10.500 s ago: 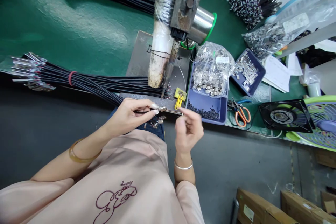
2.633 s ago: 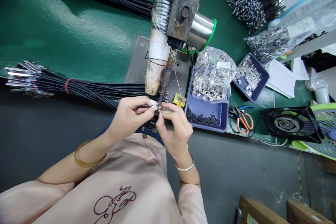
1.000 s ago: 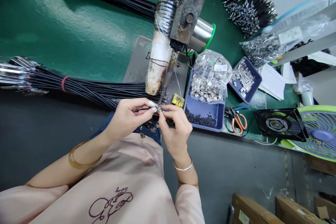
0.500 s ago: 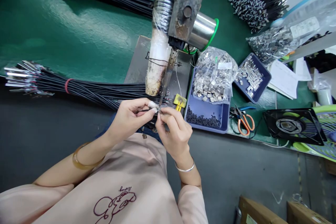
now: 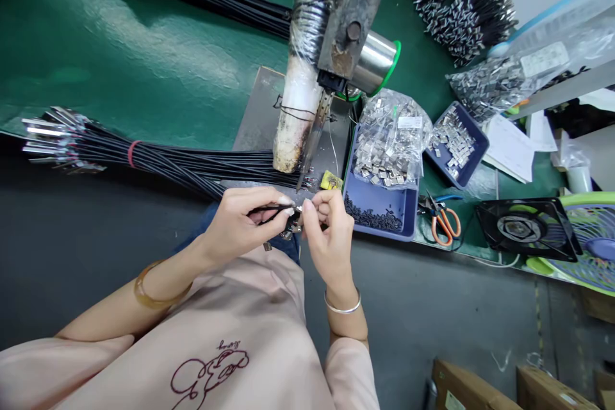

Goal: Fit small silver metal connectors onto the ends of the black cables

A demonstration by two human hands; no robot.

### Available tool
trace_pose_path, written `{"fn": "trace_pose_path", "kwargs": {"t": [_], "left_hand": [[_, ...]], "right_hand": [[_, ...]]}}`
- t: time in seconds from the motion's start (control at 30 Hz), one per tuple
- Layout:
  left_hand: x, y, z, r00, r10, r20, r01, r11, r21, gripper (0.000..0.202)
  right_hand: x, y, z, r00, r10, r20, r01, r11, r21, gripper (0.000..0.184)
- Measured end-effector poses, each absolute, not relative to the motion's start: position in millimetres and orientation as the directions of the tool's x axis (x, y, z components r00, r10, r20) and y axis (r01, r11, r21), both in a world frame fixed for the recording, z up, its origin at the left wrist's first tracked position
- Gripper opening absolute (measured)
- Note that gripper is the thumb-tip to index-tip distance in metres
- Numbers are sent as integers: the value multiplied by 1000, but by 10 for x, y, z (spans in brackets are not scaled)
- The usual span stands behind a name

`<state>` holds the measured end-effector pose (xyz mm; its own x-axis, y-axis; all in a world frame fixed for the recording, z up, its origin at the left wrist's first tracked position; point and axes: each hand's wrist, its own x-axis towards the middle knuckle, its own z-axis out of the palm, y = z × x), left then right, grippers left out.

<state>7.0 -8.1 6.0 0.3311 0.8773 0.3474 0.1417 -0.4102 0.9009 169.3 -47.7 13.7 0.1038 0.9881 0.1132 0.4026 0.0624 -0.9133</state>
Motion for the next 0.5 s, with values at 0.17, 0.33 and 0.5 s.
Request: {"fn": "trace_pose_path", "kwargs": {"t": [0.17, 0.33, 0.5], "left_hand": [[-11, -35, 76, 452, 891, 43, -19, -38, 999, 14], [-14, -41, 44, 437, 899, 27, 31, -45, 998, 14], [-7, -43, 26, 452, 887, 93, 86, -147, 985, 15]], "right_hand": [[1722, -539, 55, 31, 884, 467, 699, 314, -643, 4], [1738, -646, 62, 34, 805, 593, 862, 277, -426, 12], [1600, -613, 74, -105, 852, 513, 880, 320, -351, 7]]}}
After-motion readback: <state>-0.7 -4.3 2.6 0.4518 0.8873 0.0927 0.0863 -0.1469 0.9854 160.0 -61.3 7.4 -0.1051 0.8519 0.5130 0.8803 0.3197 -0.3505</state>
